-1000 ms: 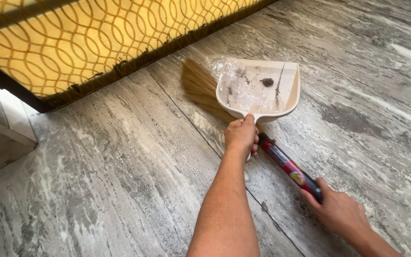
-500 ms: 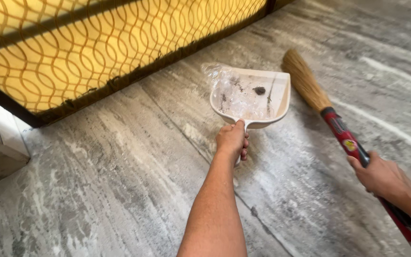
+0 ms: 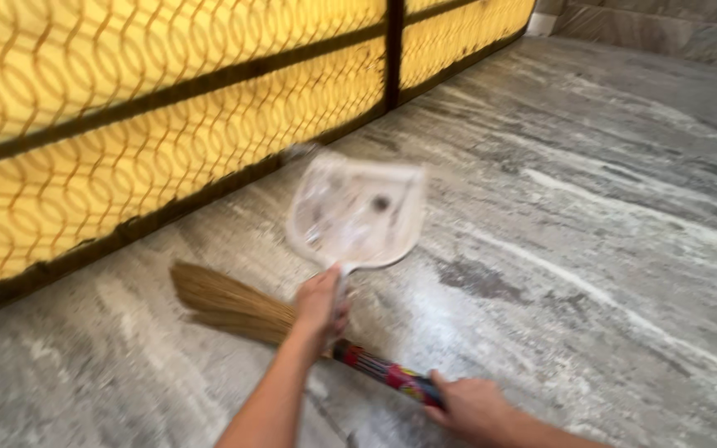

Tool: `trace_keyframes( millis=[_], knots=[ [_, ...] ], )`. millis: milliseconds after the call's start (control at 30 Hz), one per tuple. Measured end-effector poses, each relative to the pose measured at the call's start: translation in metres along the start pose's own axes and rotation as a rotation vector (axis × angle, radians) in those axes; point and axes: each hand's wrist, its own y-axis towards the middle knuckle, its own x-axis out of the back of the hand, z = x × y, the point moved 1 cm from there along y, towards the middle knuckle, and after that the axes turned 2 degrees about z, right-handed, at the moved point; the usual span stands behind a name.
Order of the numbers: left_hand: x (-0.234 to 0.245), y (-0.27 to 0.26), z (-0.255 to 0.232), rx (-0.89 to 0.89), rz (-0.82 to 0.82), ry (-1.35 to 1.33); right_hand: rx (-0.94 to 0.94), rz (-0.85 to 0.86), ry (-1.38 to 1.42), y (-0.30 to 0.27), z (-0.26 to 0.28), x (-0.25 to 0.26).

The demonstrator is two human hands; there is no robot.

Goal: The person sweeps debris from a marble floor using a broom and dustpan and then empties the dustpan into a trash bin.

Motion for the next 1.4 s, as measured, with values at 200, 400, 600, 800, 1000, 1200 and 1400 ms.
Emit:
trace_keyframes(
  millis=[200, 400, 600, 800, 1000, 1200, 1400],
  knots=[
    [0.017, -0.010, 0.006, 0.002, -0.165, 0.108, -0.240, -0.067, 0.290, 0.068, -0.021, 0.023],
    [0.011, -0.006, 0.020, 0.020, -0.185, 0.186, -0.517, -0.235, 0.740, 0.112, -0.057, 0.023],
    [0.003, 0.000, 0.030, 0.065, -0.230, 0.126, -0.496, -0.246, 1.068, 0.115, 0.018, -0.005],
    [0.015, 0.004, 0.052, 0.157, -0.380, 0.245, -0.381, -0.136, 0.982, 0.170, 0.019, 0.014],
    [0.026, -0.004, 0.082, 0.235, -0.438, 0.194, -0.622, -0.368, 1.113, 0.235, -0.037, 0.011],
    [0.007, -0.020, 0.086, 0.206, -0.356, 0.178, -0.718, -0.423, 1.602, 0.149, -0.075, 0.033],
    [-0.042, -0.030, 0.071, 0.091, -0.218, 0.154, -0.594, -0.430, 1.186, 0.084, -0.102, 0.028]
  ],
)
